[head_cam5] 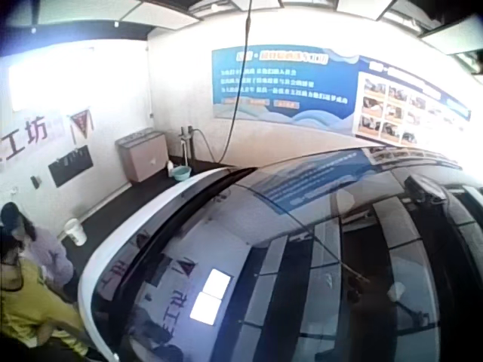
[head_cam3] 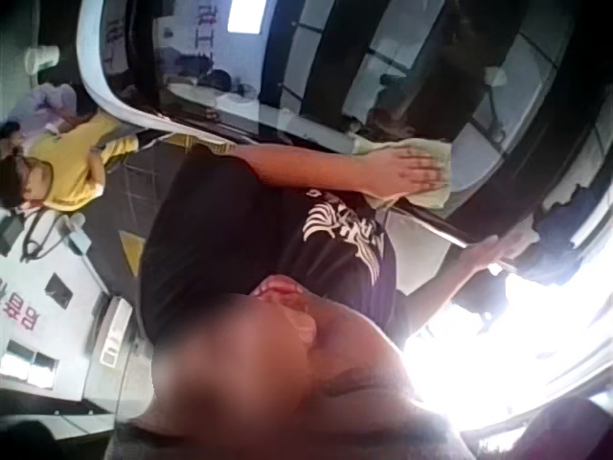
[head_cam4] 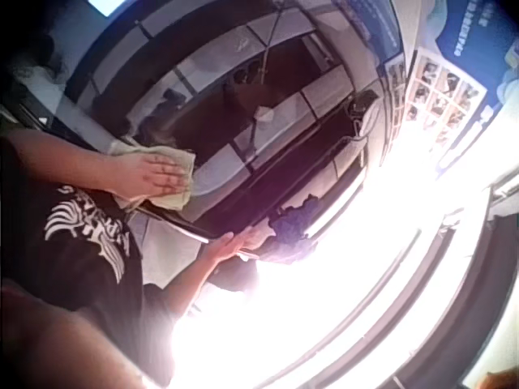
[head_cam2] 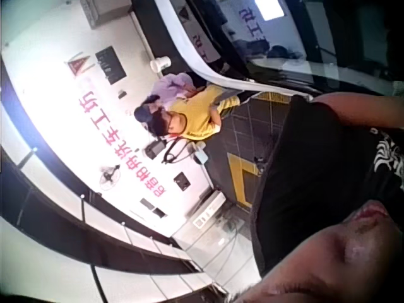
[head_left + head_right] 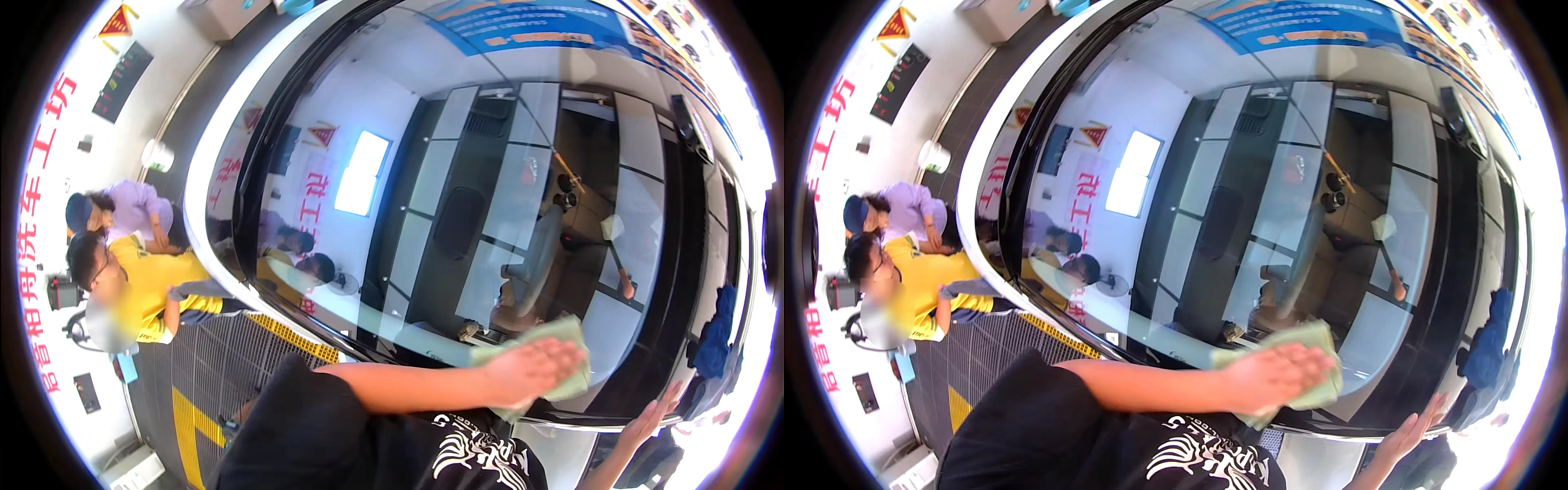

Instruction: The person unfolds and folds a cloth, wipes a car windshield with it, and refolds the cloth before wiping the windshield again. The person then moves toward the car door while holding a cloth.

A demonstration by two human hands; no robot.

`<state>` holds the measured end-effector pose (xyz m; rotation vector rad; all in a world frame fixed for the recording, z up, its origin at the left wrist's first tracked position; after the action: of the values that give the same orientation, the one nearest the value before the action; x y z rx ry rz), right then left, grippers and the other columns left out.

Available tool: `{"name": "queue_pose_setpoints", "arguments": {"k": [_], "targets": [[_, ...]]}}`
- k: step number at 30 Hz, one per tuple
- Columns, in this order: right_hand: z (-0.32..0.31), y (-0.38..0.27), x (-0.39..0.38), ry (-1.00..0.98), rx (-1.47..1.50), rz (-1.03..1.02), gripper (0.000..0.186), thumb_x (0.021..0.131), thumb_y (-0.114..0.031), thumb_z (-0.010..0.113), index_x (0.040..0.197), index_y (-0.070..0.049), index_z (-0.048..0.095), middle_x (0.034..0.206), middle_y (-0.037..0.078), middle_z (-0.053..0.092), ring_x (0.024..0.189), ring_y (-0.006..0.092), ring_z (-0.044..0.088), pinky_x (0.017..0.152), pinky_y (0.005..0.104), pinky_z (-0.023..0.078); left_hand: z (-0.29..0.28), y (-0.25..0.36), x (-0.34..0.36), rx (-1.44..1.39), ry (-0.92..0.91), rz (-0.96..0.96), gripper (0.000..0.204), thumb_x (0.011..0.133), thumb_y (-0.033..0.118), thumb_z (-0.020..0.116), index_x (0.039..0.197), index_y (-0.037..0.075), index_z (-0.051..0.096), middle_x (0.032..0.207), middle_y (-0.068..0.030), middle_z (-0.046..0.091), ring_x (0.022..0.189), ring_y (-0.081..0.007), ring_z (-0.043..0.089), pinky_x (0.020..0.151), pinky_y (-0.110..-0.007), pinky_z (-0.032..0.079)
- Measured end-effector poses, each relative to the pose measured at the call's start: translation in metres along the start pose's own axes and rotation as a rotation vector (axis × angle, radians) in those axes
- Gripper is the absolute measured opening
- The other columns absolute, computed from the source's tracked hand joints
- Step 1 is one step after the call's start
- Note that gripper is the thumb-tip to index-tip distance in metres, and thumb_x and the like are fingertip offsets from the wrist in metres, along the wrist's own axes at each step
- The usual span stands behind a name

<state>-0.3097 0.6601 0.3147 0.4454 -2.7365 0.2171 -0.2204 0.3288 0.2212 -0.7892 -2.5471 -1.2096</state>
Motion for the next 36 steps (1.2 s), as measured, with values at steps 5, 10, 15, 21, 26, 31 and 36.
{"name": "queue_pose_setpoints", "arguments": {"k": [5,10,15,21,26,31,36], "targets": [[-0.008,-0.026,-0.003,0.074,-0.142,-0.013,0.055,0.107,-0.036,0.029,0.150,-0.004,0.041,0.157,0.016,0.038,0.150,0.0272,0.028,0.124,0.0474,0.008,-0.120,-0.131,-0.164,0.344,0.237,-0.649,0.069,0.088,0.023,0.055,0.151,0.000,0.037,0.159,-0.0201,0.032,0.148,-0.0358,0.027,0.121,-0.047,0.020],[-0.005,-0.014,-0.010,0.081,-0.262,-0.041,0.056,0.108,-0.037,0.025,0.154,-0.006,0.035,0.161,0.013,0.031,0.151,0.0288,0.023,0.123,0.0521,0.001,-0.210,-0.242,-0.388,0.485,0.673,-1.277,0.058,0.101,0.022,0.050,0.151,0.000,0.033,0.154,-0.0221,0.037,0.145,-0.0388,0.030,0.120,-0.044,0.024],[-0.001,-0.040,-0.003,0.075,-0.191,-0.012,0.068,0.104,-0.049,0.026,0.151,-0.001,0.036,0.156,0.022,0.035,0.147,0.0369,0.026,0.121,0.0553,0.005,-0.269,-0.312,-0.574,0.396,0.904,-1.958,0.045,0.098,0.027,0.052,0.131,-0.002,0.058,0.135,-0.0291,0.055,0.126,-0.0440,0.051,0.108,-0.047,0.040],[-0.019,-0.116,0.017,0.068,0.162,0.079,0.081,0.101,-0.061,0.031,0.149,0.005,0.037,0.151,0.029,0.039,0.143,0.0464,0.031,0.120,0.0590,0.009,-0.261,-0.330,-0.533,0.240,0.866,-1.800,0.054,0.099,0.023,0.053,0.148,0.004,0.043,0.142,-0.0227,0.053,0.131,-0.0361,0.050,0.111,-0.041,0.038],[-0.015,-0.071,-0.003,0.086,0.023,0.026,0.070,0.104,-0.050,0.027,0.151,0.000,0.036,0.154,0.024,0.037,0.145,0.0386,0.031,0.121,0.0555,0.008,-0.193,-0.278,-0.200,0.034,0.582,-1.057,0.057,0.094,0.024,0.053,0.147,0.005,0.043,0.147,-0.0177,0.048,0.138,-0.0339,0.041,0.116,-0.042,0.031],[-0.003,-0.039,-0.012,0.058,-0.062,-0.100,0.060,0.107,-0.040,0.024,0.153,-0.004,0.035,0.158,0.019,0.034,0.148,0.0309,0.030,0.122,0.0519,0.008,-0.033,-0.042,0.052,-0.368,-0.015,0.095,0.060,0.090,0.026,0.052,0.146,0.006,0.042,0.152,-0.0127,0.043,0.145,-0.0316,0.033,0.122,-0.042,0.024],[-0.017,-0.099,0.006,-0.018,-0.044,0.043,0.071,0.104,-0.051,0.028,0.149,0.003,0.037,0.154,0.026,0.036,0.145,0.0408,0.030,0.121,0.0557,0.009,-0.007,-0.007,0.072,0.071,0.043,0.214,0.065,0.096,0.022,0.048,0.155,0.006,0.027,0.158,-0.0115,0.034,0.146,-0.0309,0.031,0.123,-0.039,0.020]]}}
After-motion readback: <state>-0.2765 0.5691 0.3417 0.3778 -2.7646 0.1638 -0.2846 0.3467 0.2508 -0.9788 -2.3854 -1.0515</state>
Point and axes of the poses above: each hand's wrist, its own x-axis towards the middle knuckle, its own z-axis out of the palm, y = z × x, the point moved 6 cm from there along x, towards the middle knuckle
